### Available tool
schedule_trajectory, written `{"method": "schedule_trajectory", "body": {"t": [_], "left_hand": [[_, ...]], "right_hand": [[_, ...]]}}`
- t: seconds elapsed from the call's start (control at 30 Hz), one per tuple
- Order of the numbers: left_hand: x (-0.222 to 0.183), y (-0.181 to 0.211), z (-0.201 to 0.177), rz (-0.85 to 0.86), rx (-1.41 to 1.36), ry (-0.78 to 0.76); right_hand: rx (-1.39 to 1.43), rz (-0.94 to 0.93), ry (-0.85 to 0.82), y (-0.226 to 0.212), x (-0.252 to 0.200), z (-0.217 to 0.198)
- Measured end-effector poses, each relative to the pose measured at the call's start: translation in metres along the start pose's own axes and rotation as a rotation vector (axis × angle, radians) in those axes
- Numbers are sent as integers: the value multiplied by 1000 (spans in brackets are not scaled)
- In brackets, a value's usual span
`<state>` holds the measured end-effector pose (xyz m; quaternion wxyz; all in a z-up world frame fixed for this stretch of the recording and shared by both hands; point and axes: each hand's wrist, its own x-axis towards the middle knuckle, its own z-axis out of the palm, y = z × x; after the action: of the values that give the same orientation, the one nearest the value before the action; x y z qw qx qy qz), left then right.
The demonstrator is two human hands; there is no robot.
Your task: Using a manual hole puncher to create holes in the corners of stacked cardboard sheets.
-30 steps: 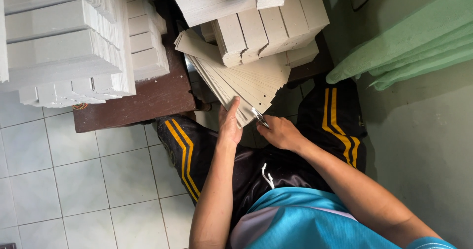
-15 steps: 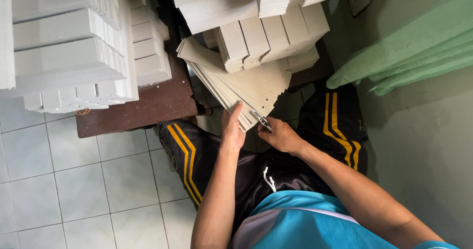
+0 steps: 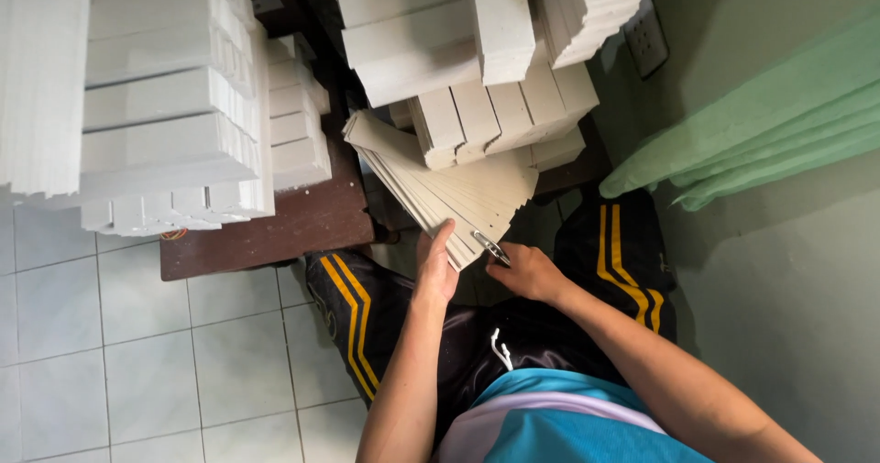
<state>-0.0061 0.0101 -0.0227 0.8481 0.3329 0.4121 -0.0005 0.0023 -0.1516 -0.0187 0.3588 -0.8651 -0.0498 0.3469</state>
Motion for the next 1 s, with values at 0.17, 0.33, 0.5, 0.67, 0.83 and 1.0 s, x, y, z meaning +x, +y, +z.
{"method": "schedule_trajectory", "body": {"t": [0.17, 0.33, 0.5, 0.67, 0.83, 1.0], "left_hand": [[-5, 4, 0, 16, 37, 28], [1, 2, -4, 22, 68, 40], [4, 0, -5, 18, 92, 47], [19, -10, -15, 27, 83, 54], [8, 2, -1, 18, 55, 61], [5, 3, -2, -9, 58, 81]], "right_hand": [[-352, 21, -16, -19, -16, -13], [-247, 47, -78, -8, -12, -11], [-67, 65, -134, -12, -18, -16], [-47, 67, -151, 5, -6, -19], [83, 62, -183, 33, -1, -26], [149, 43, -159, 59, -5, -14]]}}
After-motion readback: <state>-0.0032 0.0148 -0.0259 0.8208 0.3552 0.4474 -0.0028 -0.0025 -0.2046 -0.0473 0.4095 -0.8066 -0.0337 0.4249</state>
